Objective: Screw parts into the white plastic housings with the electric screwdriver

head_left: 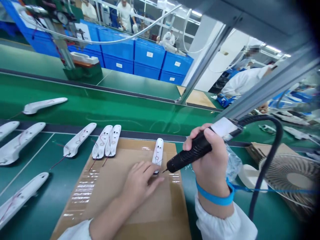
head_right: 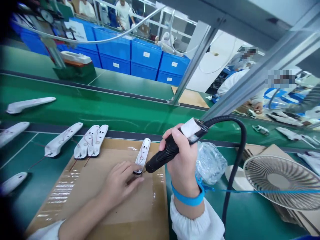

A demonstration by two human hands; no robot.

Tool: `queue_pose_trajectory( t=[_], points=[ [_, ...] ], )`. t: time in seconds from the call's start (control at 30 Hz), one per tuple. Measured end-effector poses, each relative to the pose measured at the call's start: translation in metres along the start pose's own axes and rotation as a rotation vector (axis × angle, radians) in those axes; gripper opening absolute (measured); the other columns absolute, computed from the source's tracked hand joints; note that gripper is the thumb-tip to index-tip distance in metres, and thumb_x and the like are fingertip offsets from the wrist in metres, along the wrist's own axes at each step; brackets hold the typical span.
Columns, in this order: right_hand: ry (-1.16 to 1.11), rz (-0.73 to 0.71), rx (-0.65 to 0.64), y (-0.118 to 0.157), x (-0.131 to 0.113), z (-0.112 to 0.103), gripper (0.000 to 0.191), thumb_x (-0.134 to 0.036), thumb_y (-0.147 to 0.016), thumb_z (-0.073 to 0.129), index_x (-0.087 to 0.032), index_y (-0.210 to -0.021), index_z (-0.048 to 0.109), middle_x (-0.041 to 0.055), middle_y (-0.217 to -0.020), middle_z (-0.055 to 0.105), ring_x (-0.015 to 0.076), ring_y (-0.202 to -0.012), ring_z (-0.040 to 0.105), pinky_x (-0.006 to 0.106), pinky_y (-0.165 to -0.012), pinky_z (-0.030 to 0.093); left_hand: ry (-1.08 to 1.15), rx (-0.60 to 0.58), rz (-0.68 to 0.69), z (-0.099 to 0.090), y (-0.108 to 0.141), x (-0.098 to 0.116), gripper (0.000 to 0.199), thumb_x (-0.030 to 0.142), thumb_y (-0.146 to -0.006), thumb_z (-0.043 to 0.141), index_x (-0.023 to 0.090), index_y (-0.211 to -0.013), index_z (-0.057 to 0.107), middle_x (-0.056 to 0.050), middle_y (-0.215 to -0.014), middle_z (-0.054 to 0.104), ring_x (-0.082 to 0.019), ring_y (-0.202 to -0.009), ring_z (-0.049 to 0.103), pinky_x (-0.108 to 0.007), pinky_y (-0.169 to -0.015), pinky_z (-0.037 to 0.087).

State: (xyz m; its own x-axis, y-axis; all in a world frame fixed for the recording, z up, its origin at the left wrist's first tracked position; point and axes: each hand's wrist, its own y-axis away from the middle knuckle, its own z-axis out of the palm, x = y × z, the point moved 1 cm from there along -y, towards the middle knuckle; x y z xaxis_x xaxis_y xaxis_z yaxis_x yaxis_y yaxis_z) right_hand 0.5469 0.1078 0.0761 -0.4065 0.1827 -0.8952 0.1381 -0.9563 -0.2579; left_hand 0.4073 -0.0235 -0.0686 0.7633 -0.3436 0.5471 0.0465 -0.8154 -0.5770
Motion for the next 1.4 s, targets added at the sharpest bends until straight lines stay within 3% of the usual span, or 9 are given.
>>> queue_pose_trajectory(
  t=[0.2, 0.4, 0.5, 0.77, 1.2, 1.4],
  points=[
    [-0.015, -0.042, -0.035, 0.009, -0.004, 0.004, 0.026, -0.039, -0.087, 0.082, -0.021, -0.089, 0.063, -0.0034, -0.074, 0.067, 0.0133, -0.048, 0.063, 0.024, -0.049, 0.052, -0.007, 0.024, 0.043, -0.002, -0.003, 0.000, 0.025, 0.026, -0.117, 0.060, 0.022, -0.094, 0.072, 0.001, -0.082, 0.078, -0.018, -0.072, 0.067, -0.033, -0.067, 0.038],
    [-0.004, -0.102, -0.033, 0.015, -0.015, 0.003, 0.021, -0.036, -0.089, 0.078, -0.022, -0.093, 0.064, -0.0029, -0.077, 0.068, 0.0140, -0.051, 0.064, 0.026, -0.051, 0.054, 0.033, 0.056, 0.052, -0.003, -0.003, 0.002, 0.014, 0.018, -0.113, 0.064, 0.024, -0.112, 0.077, 0.002, -0.099, 0.086, -0.017, -0.080, 0.073, -0.034, -0.070, 0.040],
    [-0.024, -0.089, -0.081, 0.021, -0.017, 0.008, 0.020, -0.034, -0.088, 0.081, -0.022, -0.093, 0.066, -0.0031, -0.077, 0.069, 0.0147, -0.051, 0.066, 0.026, -0.050, 0.054, 0.040, 0.059, 0.049, -0.003, -0.002, 0.003, 0.015, 0.014, -0.110, 0.064, 0.023, -0.109, 0.076, 0.002, -0.096, 0.085, -0.018, -0.079, 0.074, -0.033, -0.070, 0.040],
    [-0.049, -0.079, -0.194, 0.029, -0.015, 0.015, 0.020, -0.034, -0.092, 0.084, -0.022, -0.093, 0.068, -0.0027, -0.078, 0.072, 0.0141, -0.052, 0.067, 0.026, -0.051, 0.057, -0.041, 0.025, 0.049, -0.005, -0.005, 0.004, 0.031, 0.025, -0.116, 0.057, 0.021, -0.085, 0.063, 0.002, -0.074, 0.072, -0.017, -0.067, 0.067, -0.034, -0.066, 0.037],
    [0.023, -0.084, -0.189, 0.033, -0.019, 0.016, 0.023, -0.038, -0.092, 0.084, -0.023, -0.093, 0.067, -0.0029, -0.077, 0.070, 0.0146, -0.051, 0.065, 0.027, -0.050, 0.055, -0.104, -0.019, 0.068, -0.004, -0.002, 0.003, 0.035, 0.029, -0.120, 0.051, 0.021, -0.088, 0.062, 0.001, -0.079, 0.075, -0.018, -0.070, 0.068, -0.035, -0.069, 0.038],
    [0.042, -0.094, -0.232, 0.035, -0.015, 0.018, 0.018, -0.033, -0.093, 0.082, -0.023, -0.094, 0.067, -0.0022, -0.078, 0.071, 0.0152, -0.052, 0.066, 0.028, -0.050, 0.056, -0.123, -0.030, 0.109, -0.005, -0.002, 0.006, 0.029, 0.023, -0.117, 0.053, 0.021, -0.090, 0.063, 0.000, -0.079, 0.074, -0.019, -0.072, 0.067, -0.035, -0.071, 0.039]
  ],
)
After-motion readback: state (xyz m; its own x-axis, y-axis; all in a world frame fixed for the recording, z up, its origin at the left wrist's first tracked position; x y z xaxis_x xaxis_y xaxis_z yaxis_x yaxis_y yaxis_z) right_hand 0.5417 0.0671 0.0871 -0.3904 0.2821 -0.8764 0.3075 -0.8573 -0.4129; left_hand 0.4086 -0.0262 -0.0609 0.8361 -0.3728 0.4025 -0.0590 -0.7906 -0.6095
